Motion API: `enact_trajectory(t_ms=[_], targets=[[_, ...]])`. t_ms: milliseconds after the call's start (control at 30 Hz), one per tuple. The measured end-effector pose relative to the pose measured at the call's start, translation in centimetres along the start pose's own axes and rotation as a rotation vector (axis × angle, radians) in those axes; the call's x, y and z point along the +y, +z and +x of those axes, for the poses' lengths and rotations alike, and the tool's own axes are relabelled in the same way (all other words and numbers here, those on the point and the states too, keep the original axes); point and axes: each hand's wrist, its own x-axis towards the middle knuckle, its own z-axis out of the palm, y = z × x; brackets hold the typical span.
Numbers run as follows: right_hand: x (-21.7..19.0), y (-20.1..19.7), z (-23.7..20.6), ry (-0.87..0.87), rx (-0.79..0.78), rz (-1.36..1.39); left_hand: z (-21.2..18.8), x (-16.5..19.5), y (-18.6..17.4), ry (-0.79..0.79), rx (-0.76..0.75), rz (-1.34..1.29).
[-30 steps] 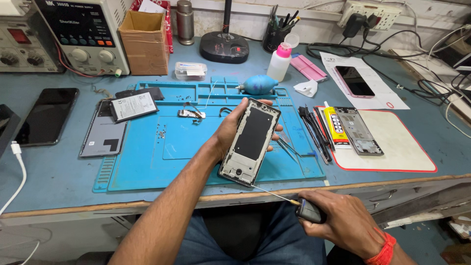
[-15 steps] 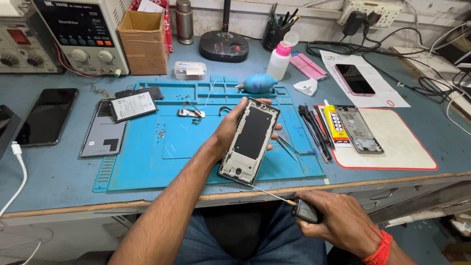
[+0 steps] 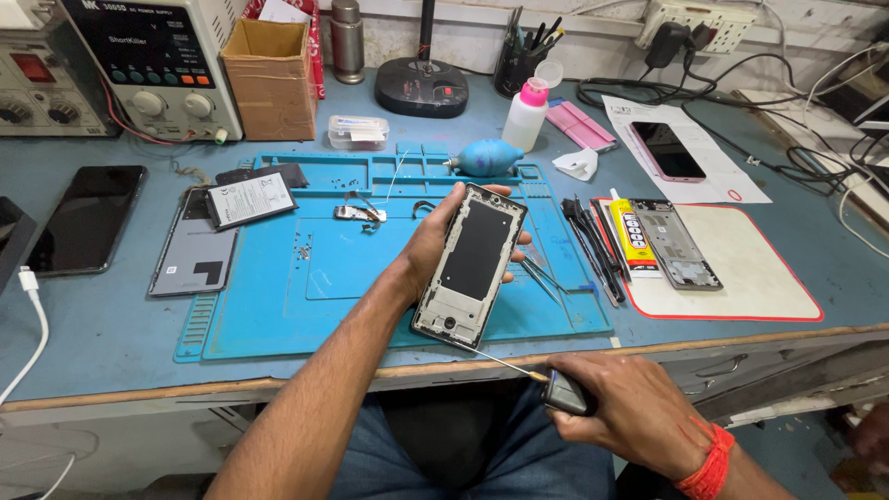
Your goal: The person holds a disassembled phone frame on a repair mat and runs a heated rework tool along its edges, rotating the frame to work around its perimeter. They lift and reposition the frame repeatedly while continuing to apply the tool along the edges.
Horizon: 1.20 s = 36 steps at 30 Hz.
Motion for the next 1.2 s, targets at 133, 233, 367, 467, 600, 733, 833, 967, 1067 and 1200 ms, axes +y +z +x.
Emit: enact_trajectory(t_ms=[133,233,367,467,600,733,833,967,1067,1200], targets=[[-0.2,0.4,0.0,0.009,0.014,0.059,-0.1,0.0,0.0,0.007,-0.001,-0.008],[-0.2,1.0,-0.2,-0.038,0.076,0.124,0.0,0.1,-0.1,0.007,-0.002,-0.007],[-0.2,1.9,-0.2,-0.028,0.095,0.144,0.0,0.1,-0.1,0.018,-0.004,0.002],[-0.3,2.6,-0.2,-0.048,0.123,0.153,-0.1,0.1,-0.1,0.018,0.001,-0.019],[-0.6,3.3,0.0,-0.031,0.133,0.145,-0.1,0.0,0.0,0.015,0.023,-0.026],[-1.0,3.7,0.1,0.016,0.114,0.135,-0.1,0.0,0.0,0.022,0.018,-0.047],[-1.2,4.0,0.2,0.011,0.137,0.153,-0.1,0.0,0.1,0.026,0.035,-0.018],[-1.7,4.5,0.4,0.012,0.154,0.177,-0.2,0.0,0.3,0.036,0.044,-0.005],[-2.1,4.7,0.4,0.012,0.162,0.205,-0.3,0.1,0.4,0.041,0.068,0.023],[-2.9,4.6,0.5,0.043,0.140,0.222,-0.3,0.2,0.6,0.042,0.067,0.006]])
